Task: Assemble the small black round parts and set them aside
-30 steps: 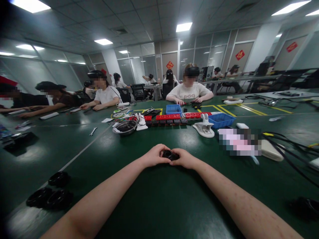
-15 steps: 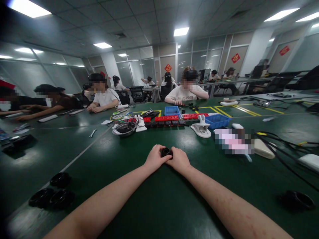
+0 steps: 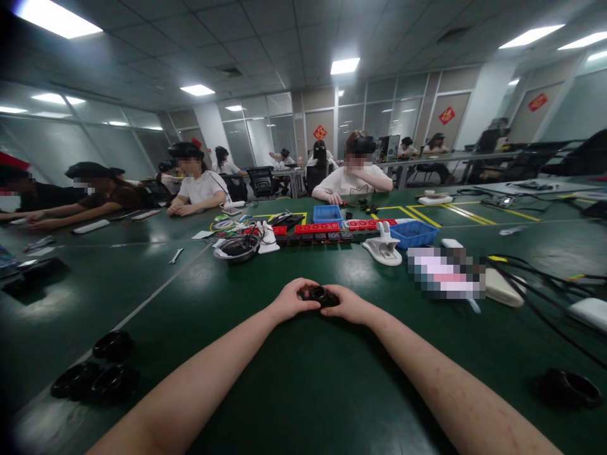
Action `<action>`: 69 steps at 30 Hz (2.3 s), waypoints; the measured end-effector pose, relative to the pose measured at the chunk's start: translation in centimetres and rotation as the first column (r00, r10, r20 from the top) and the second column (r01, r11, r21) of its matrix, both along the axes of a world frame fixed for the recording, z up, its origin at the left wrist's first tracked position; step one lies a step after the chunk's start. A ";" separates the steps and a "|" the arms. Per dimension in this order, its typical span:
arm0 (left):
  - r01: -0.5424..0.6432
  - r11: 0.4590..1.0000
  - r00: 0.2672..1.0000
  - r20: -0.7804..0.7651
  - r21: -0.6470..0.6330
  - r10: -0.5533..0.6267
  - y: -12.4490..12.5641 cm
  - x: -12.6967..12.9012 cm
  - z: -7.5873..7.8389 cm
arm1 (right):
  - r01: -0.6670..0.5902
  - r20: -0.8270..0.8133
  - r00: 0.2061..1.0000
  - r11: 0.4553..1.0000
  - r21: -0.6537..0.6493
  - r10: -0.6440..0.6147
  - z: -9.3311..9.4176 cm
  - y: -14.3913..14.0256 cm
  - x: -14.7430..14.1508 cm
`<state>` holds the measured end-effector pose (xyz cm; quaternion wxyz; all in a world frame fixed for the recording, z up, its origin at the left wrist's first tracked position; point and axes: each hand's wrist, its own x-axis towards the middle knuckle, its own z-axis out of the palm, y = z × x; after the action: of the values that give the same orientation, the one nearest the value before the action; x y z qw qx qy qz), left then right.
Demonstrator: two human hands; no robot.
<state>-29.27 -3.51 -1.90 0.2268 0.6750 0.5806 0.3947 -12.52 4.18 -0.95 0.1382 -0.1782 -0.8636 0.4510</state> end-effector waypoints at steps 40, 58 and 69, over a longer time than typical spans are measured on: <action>-0.215 0.976 0.974 -0.069 0.039 0.217 -0.1 1.7 -0.6 | 0.434 0.016 0.868 0.771 0.466 -0.497 -2.2 -1.2 -1.9; 0.101 0.995 0.995 -0.001 -0.014 -0.101 0.4 0.1 -0.2 | -0.015 0.081 0.996 0.991 -0.135 0.026 -0.1 0.7 0.1; 0.104 0.994 0.993 0.064 -0.024 -0.102 0.5 0.1 -0.6 | 0.009 0.093 0.996 0.994 -0.112 0.001 -0.4 0.9 0.0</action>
<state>-29.20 -2.97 -2.51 0.2741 0.6882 0.5430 0.3955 -12.53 5.06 -1.37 0.0883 -0.2084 -0.8419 0.4899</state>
